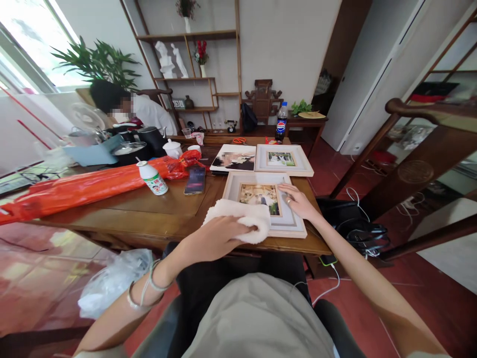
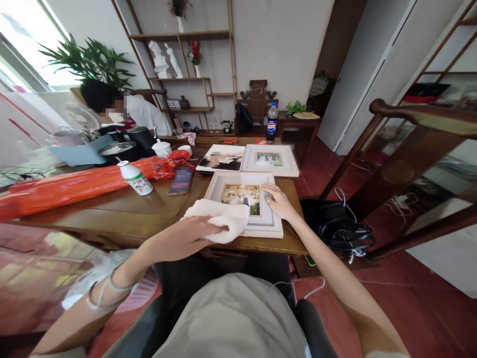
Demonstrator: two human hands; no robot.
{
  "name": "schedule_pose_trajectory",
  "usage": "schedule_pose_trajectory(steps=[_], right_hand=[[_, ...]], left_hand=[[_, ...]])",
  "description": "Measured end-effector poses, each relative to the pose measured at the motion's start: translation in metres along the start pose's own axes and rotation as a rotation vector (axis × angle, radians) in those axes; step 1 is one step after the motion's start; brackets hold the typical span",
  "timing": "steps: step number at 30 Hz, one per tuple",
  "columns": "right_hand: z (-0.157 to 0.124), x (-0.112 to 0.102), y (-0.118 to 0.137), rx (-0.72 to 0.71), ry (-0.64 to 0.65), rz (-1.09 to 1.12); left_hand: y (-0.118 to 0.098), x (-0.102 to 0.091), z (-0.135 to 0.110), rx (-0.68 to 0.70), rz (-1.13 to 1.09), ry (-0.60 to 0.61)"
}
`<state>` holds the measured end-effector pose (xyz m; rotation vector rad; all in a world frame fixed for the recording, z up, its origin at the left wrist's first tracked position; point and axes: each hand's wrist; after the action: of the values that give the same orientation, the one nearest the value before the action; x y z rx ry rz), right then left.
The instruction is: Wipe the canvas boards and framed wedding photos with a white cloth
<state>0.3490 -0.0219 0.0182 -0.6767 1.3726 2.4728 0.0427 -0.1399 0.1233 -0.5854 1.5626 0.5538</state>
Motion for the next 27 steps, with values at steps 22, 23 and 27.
schedule_pose_trajectory(steps=[22, 23, 27], right_hand=[[0.001, -0.003, -0.001, -0.010, 0.021, 0.024], [0.001, -0.003, -0.001, -0.008, 0.018, 0.022], [0.001, -0.002, -0.002, 0.001, -0.004, 0.017]], left_hand=[[0.060, 0.043, 0.075, -0.188, 0.281, -0.160], [0.048, 0.038, 0.063, -0.168, 0.281, -0.134], [0.005, 0.011, 0.013, -0.125, 0.211, 0.019]])
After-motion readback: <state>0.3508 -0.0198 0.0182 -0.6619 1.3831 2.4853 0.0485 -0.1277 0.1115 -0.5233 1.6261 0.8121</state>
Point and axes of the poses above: each hand's wrist, its own z-axis towards the middle knuckle, its own x-axis out of the palm, y = z × x, and after that the axes turned 12 degrees about z, right-handed
